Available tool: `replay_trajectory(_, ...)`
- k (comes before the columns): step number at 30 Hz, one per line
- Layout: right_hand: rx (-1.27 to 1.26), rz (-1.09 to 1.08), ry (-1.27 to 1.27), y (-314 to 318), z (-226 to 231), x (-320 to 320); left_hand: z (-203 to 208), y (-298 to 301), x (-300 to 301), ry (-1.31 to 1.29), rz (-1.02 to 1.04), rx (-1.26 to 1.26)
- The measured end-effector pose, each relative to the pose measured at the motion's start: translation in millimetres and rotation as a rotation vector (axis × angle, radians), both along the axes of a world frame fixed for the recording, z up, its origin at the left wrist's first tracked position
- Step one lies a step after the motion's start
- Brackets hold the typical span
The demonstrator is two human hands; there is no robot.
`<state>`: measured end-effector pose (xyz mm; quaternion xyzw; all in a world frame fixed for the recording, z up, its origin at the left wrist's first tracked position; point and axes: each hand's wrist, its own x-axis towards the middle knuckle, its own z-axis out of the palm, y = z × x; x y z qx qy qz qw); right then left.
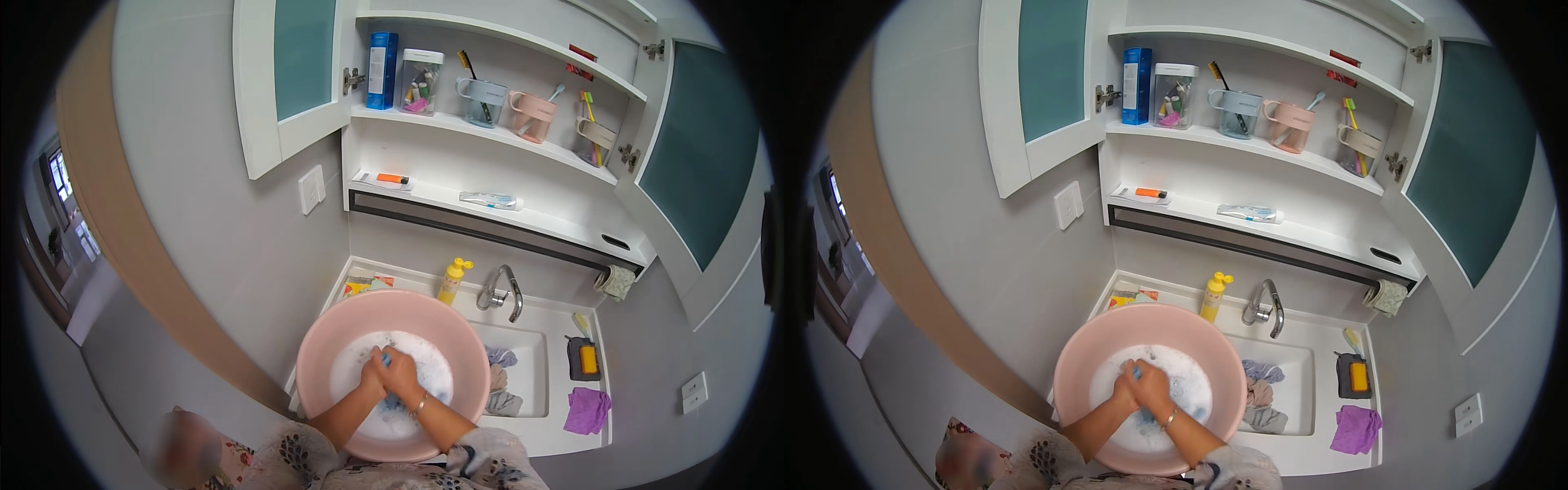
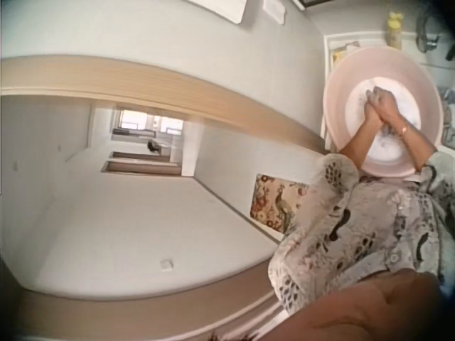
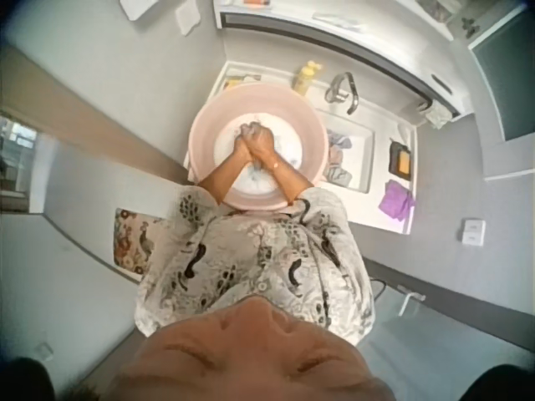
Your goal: The person hand-washes a blue cloth in a pink basin filled with soapy water. They repeatedly submerge, agitate, and wring the cloth, then place it on the sink edge before continuing to wash it in the basin.
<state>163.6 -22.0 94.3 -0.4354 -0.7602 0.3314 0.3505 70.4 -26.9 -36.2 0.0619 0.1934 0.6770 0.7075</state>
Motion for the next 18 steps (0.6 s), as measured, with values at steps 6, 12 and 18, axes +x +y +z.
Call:
replay_trajectory(6, 0.087, -0.177, -0.13, 2, -23, -1, 60, -6, 12, 0.702, 0.088, -0.37)
replay_trajectory(12, 0.097, -0.126, -0.366, 23, -22, 5, 58, -12, 9, 0.373, -0.302, -0.438)
replay_trajectory(18, -0.095, -0.259, 0.019, 36, -16, 46, 42, -6, -3, 1.038, -0.256, -0.147)
